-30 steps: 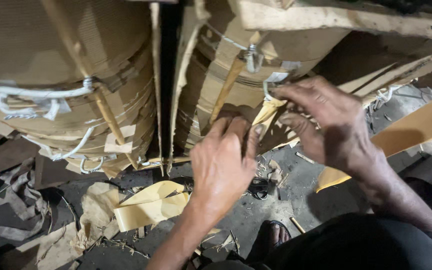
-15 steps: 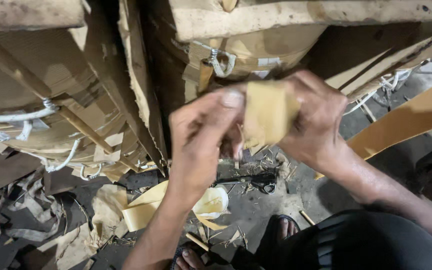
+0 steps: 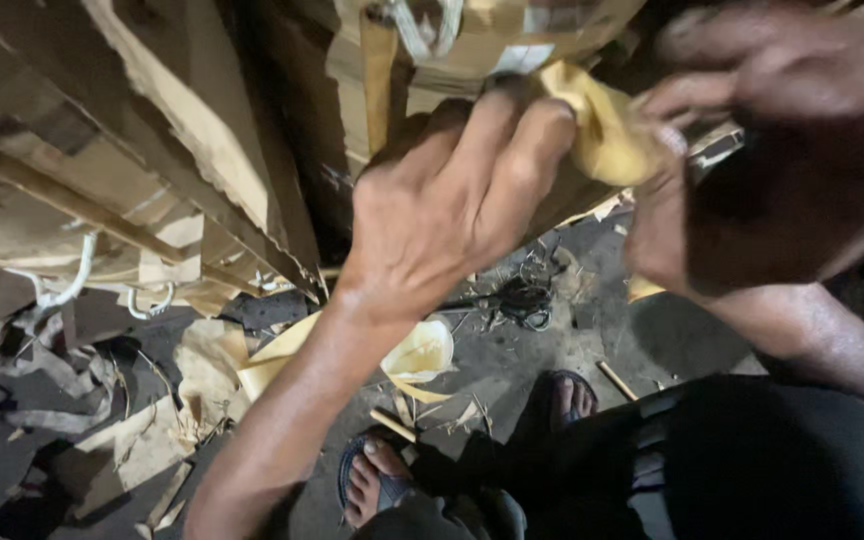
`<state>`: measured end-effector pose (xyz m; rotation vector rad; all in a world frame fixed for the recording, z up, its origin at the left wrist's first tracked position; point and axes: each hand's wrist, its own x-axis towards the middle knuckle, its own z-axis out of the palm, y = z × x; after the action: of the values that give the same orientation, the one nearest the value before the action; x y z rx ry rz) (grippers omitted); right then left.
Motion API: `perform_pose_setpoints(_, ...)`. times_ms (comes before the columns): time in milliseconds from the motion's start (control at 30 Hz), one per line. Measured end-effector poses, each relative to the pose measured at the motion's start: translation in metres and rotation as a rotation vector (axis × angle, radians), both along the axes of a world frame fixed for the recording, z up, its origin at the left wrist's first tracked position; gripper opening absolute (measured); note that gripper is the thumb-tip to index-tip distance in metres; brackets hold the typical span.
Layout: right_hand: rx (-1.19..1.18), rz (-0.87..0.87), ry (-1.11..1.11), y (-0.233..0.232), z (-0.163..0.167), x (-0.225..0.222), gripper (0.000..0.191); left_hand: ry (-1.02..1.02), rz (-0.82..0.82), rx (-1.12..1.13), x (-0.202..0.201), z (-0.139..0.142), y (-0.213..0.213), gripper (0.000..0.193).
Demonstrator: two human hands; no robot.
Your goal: The person sits on the floor of a cluttered workshop, takes thin wood veneer strips, applies glue to them from a small container, and presses the strips onto a large cardboard-and-wood form, working strip by strip and smoothing them into place by hand.
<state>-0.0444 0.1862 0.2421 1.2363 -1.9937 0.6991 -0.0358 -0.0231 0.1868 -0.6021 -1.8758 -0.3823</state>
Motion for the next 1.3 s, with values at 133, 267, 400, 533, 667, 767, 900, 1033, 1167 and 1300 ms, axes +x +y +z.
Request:
perform_pose_setpoints(133, 0.011, 0.0, 0.148, -0.004, -0.01, -0.006, 0.045, -0.214, -0.038, 0.029, 0.008, 0.008, -0.002, 0.016)
perform_pose_setpoints(267, -0.002, -0.006, 0.321, -0.023, -0.024, -0.012, 0.039, -0.05, -0.218, 0.297, 0.011, 0.004, -0.005, 0.018)
perform_pose_setpoints(400, -0.046, 0.006, 0.135, -0.037, -0.027, -0.002, 0.042, 0.021, -0.184, 0.546, 0.015, -0.01, 0.006, 0.019)
perform_pose_setpoints(533, -0.221, 0.113, -0.238, -0.05, -0.015, 0.009, 0.054, -0.19, -0.134, 0.649, 0.029, -0.019, 0.016, 0.024)
perform_pose_setpoints(667, -0.251, 0.071, -0.688, -0.041, 0.009, 0.013, 0.059, -0.353, -0.372, 0.961, 0.034, -0.018, 0.025, 0.034)
perform_pose_setpoints(767, -0.095, 0.018, -0.544, -0.031, 0.011, 0.012, 0.048, -0.418, -0.53, 1.143, 0.026, -0.015, 0.036, 0.025)
perform_pose_setpoints(900, 0.031, -0.105, 0.044, -0.018, 0.001, 0.005, 0.038, -0.441, -0.555, 1.255, 0.018, -0.011, 0.043, 0.02)
perform_pose_setpoints(1033, -0.104, -0.037, 0.193, -0.018, -0.01, -0.001, 0.036, -0.388, -0.409, 1.144, 0.022, -0.007, 0.037, 0.022)
perform_pose_setpoints(1167, -0.064, -0.068, 0.23, -0.019, -0.004, 0.008, 0.045, -0.485, -0.37, 1.147, 0.026, 0.001, 0.031, 0.019)
perform_pose_setpoints(1300, 0.231, -0.254, 0.281, -0.02, 0.003, 0.014, 0.061, -0.45, -0.331, 1.073, 0.026, 0.007, 0.027, 0.016)
